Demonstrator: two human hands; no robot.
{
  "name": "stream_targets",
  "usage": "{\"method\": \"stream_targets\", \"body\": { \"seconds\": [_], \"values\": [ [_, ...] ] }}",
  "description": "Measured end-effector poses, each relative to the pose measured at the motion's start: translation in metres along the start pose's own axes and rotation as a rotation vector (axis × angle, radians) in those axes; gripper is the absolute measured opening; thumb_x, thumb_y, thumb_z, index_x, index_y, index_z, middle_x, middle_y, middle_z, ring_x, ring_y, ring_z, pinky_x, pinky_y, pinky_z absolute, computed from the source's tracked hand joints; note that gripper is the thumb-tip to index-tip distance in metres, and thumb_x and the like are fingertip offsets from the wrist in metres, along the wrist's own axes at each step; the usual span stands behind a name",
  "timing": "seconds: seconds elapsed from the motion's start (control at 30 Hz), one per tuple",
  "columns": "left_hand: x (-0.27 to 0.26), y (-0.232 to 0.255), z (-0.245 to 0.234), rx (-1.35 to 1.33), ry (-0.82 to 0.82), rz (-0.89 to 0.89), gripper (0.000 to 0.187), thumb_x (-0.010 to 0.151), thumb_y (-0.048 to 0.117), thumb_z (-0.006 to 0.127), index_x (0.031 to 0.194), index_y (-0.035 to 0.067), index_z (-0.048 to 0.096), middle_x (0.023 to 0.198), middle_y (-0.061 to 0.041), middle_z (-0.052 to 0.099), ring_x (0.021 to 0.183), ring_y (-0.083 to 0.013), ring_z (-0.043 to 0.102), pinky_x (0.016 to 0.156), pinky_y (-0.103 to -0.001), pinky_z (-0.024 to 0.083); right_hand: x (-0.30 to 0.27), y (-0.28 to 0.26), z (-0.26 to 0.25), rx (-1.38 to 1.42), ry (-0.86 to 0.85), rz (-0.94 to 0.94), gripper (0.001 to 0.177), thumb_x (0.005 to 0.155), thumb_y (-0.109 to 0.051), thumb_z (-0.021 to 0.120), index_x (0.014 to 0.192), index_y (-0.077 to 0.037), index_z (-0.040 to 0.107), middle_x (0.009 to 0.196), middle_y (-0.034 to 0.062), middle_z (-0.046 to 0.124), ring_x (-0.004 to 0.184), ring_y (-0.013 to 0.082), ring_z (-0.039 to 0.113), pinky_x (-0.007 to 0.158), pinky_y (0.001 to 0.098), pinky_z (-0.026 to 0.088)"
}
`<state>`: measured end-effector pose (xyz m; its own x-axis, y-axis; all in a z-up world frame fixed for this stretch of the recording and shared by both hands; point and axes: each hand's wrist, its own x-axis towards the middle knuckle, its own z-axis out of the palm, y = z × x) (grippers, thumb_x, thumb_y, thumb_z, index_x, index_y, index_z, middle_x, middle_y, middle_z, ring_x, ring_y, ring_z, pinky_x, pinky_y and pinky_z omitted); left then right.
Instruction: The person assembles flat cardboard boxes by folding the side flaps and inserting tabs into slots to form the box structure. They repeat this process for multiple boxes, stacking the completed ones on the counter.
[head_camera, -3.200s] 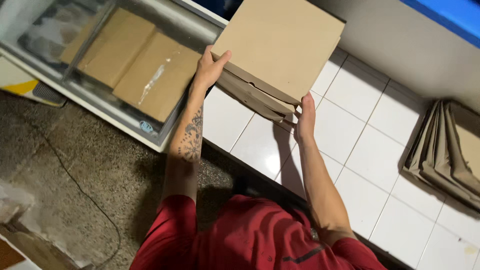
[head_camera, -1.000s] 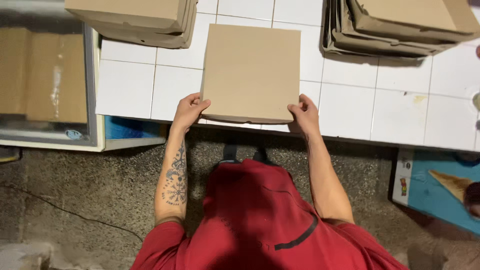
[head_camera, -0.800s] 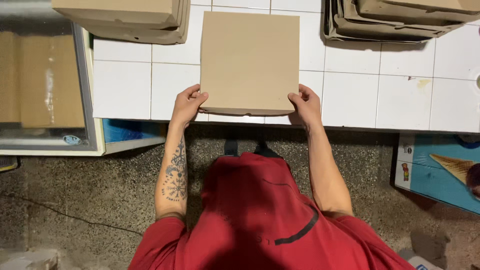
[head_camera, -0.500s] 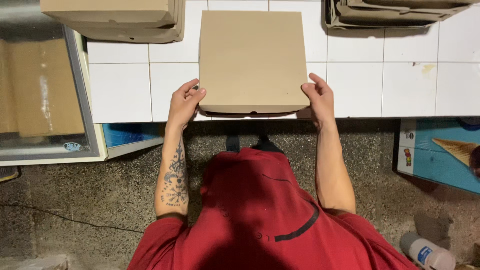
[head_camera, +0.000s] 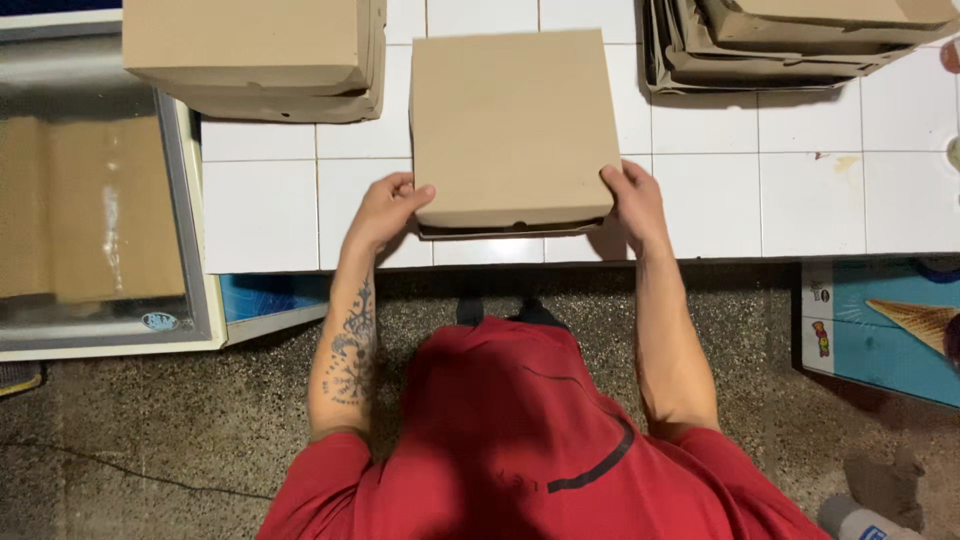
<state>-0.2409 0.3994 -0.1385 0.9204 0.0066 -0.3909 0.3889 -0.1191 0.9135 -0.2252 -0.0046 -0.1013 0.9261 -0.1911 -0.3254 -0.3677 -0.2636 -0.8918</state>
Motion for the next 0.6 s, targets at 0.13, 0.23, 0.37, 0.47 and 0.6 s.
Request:
{"method": "stream_targets", "body": {
  "seconds": [0.13, 0.23, 0.37, 0.47, 0.6],
  "values": [
    [-0.015, 0.073, -0.002, -0.089, 0.021, 0.057, 0.081, 0.094, 0.031, 0.081, 0.147, -0.015, 0.040, 0.094, -0.016, 0.063, 0.061, -0.0162, 0.063, 0.039, -0.025, 0.049, 0.005, -0.047, -0.015, 0.164, -0.016, -0.066, 0.061, 0.104, -0.033, 0.061, 0.151, 0.002, 0.045, 0.094, 0.0104, 0.059, 0.068, 0.0180, 0.060, 0.046, 0.0261, 0.048],
    [-0.014, 0.107, -0.005, -0.173, 0.018, 0.123, 0.076, 0.100, 0.040, 0.074, 0.145, -0.013, 0.044, 0.098, -0.017, 0.066, 0.059, -0.0180, 0.065, 0.037, -0.023, 0.049, 0.009, -0.073, -0.027, 0.215, -0.034, -0.174, 0.051, 0.101, -0.045, 0.062, 0.136, -0.009, 0.064, 0.086, 0.0078, 0.057, 0.065, 0.0171, 0.059, 0.045, 0.0245, 0.046],
    [-0.003, 0.157, -0.009, -0.187, 0.021, 0.244, 0.067, 0.105, 0.049, 0.062, 0.140, -0.008, 0.053, 0.101, -0.015, 0.059, 0.066, -0.0197, 0.067, 0.040, -0.025, 0.053, 0.028, -0.112, -0.042, 0.300, -0.007, -0.257, 0.044, 0.102, -0.048, 0.050, 0.118, -0.012, 0.069, 0.090, 0.0049, 0.065, 0.062, 0.0122, 0.057, 0.046, 0.0202, 0.043],
    [0.007, 0.208, -0.006, -0.044, 0.056, 0.212, 0.073, 0.090, 0.048, 0.066, 0.148, 0.005, 0.053, 0.078, 0.001, 0.054, 0.068, -0.0047, 0.052, 0.047, -0.023, 0.043, 0.038, -0.157, -0.042, 0.293, -0.138, -0.452, 0.027, 0.107, -0.037, 0.048, 0.088, -0.019, 0.054, 0.065, -0.0082, 0.050, 0.049, 0.0020, 0.042, 0.051, 0.0180, 0.034],
    [0.079, 0.217, -0.002, 0.088, 0.124, 0.413, 0.024, 0.090, 0.037, 0.073, 0.103, 0.017, 0.067, 0.066, 0.010, 0.035, 0.060, -0.0028, 0.037, 0.056, -0.022, 0.035, 0.099, -0.177, -0.024, 0.320, -0.068, -0.246, 0.024, 0.105, -0.035, 0.055, 0.116, -0.015, 0.063, 0.078, -0.0096, 0.056, 0.054, -0.0029, 0.041, 0.047, 0.0146, 0.035]
  ]
}}
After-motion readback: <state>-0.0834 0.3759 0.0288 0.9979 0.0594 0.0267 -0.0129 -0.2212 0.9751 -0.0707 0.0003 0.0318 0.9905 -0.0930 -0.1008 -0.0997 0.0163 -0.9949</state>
